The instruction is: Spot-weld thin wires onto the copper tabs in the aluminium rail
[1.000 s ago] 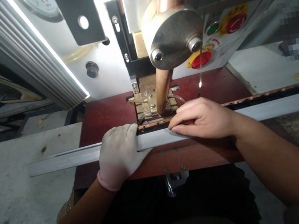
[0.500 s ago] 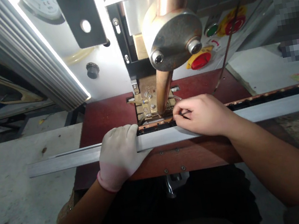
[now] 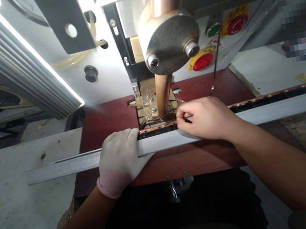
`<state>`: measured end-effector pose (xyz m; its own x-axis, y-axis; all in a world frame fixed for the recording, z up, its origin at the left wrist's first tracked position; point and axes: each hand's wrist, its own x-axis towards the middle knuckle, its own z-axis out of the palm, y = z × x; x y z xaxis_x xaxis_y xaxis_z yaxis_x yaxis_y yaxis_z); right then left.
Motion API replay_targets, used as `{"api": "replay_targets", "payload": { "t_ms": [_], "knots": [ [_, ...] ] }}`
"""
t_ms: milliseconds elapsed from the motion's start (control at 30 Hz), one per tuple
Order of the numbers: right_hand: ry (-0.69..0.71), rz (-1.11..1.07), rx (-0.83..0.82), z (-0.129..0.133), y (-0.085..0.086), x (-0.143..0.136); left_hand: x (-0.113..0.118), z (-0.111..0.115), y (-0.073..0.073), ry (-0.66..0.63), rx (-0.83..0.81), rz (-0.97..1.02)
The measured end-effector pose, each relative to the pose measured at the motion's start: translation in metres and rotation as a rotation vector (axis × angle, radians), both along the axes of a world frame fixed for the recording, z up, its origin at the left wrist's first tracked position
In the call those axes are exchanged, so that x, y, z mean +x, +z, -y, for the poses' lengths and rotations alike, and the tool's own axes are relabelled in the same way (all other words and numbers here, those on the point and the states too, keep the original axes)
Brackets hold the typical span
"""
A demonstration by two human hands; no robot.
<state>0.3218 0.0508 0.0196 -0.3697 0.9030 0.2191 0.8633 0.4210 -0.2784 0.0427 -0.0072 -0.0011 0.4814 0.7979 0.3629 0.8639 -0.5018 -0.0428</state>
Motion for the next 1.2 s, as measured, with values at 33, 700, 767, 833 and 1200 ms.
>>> {"api": "replay_targets", "payload": {
  "t_ms": [33,700,767,833,1200],
  "knots": [
    [0.001,0.0,-0.01,0.0,0.001,0.0,0.0,0.0,0.0,-0.001,-0.003,-0.005],
    [-0.067,0.031,-0.052,-0.008,0.001,-0.001,-0.007,-0.025,0.009,-0.065,-0.152,-0.028],
    [-0.06,0.027,-0.047,-0.008,-0.001,-0.002,-0.009,-0.024,0.009,-0.056,-0.147,-0.035],
    [-0.062,0.029,-0.044,-0.008,-0.002,-0.002,-0.009,-0.023,0.009,-0.044,-0.147,-0.033],
    [-0.086,0.064,-0.067,-0.007,-0.002,-0.003,-0.004,-0.02,0.011,-0.015,-0.175,-0.02]
  ]
}}
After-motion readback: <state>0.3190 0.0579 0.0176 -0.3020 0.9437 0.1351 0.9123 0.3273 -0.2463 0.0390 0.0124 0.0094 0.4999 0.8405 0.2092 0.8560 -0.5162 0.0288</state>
